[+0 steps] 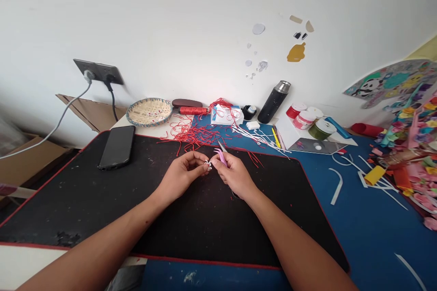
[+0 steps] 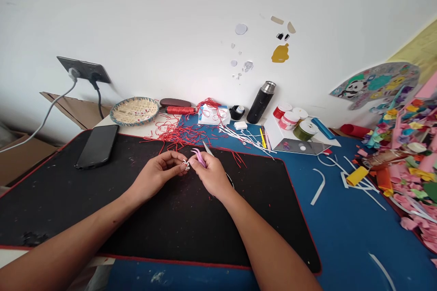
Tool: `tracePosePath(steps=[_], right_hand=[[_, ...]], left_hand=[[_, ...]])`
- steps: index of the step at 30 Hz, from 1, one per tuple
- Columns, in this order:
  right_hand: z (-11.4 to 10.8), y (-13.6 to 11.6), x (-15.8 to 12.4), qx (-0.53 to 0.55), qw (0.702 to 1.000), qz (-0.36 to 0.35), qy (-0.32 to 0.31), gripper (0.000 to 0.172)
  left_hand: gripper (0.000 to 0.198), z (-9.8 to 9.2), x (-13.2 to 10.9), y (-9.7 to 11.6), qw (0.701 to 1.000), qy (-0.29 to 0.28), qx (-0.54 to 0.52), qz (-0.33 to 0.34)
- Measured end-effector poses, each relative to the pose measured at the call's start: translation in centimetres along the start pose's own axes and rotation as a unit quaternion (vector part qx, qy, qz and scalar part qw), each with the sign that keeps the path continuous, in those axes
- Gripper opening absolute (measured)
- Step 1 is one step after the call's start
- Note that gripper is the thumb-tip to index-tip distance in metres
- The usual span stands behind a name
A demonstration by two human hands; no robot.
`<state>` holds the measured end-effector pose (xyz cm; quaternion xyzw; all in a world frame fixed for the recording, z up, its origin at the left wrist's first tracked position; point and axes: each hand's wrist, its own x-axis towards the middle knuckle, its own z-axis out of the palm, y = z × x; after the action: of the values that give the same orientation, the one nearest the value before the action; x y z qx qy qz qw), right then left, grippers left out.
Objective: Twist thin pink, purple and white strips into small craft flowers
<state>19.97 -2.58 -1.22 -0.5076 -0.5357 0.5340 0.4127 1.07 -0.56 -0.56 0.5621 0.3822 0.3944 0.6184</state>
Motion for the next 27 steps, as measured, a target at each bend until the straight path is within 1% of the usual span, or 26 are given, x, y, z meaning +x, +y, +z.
tracePosePath(steps=[4, 8, 20, 27], right_hand=[[0.06, -0.19, -0.03, 0.033, 0.999, 0.002, -0.003, 0.034], [0.07, -0.14, -0.02, 0.027, 1.000, -0.001, 0.005, 0.035], [-0.03, -0.14, -0.08, -0.024, 1.000, -0.010, 0.014, 0.030], [-0.20, -0.44, -0.18, -0.083, 0.996, -0.030, 0.029, 0.022]], left_hand=[[0.034, -0.13, 0.08, -0.04, 1.000, 0.008, -0.022, -0.004], [0.035, -0.17, 0.09, -0.13, 1.000, 0.007, -0.026, -0.006], [0.031, 0.04, 0.00, 0.26, 1.000, 0.001, 0.010, 0.001], [0.033, -0.11, 0.06, 0.19, 1.000, -0.013, -0.018, -0.020]])
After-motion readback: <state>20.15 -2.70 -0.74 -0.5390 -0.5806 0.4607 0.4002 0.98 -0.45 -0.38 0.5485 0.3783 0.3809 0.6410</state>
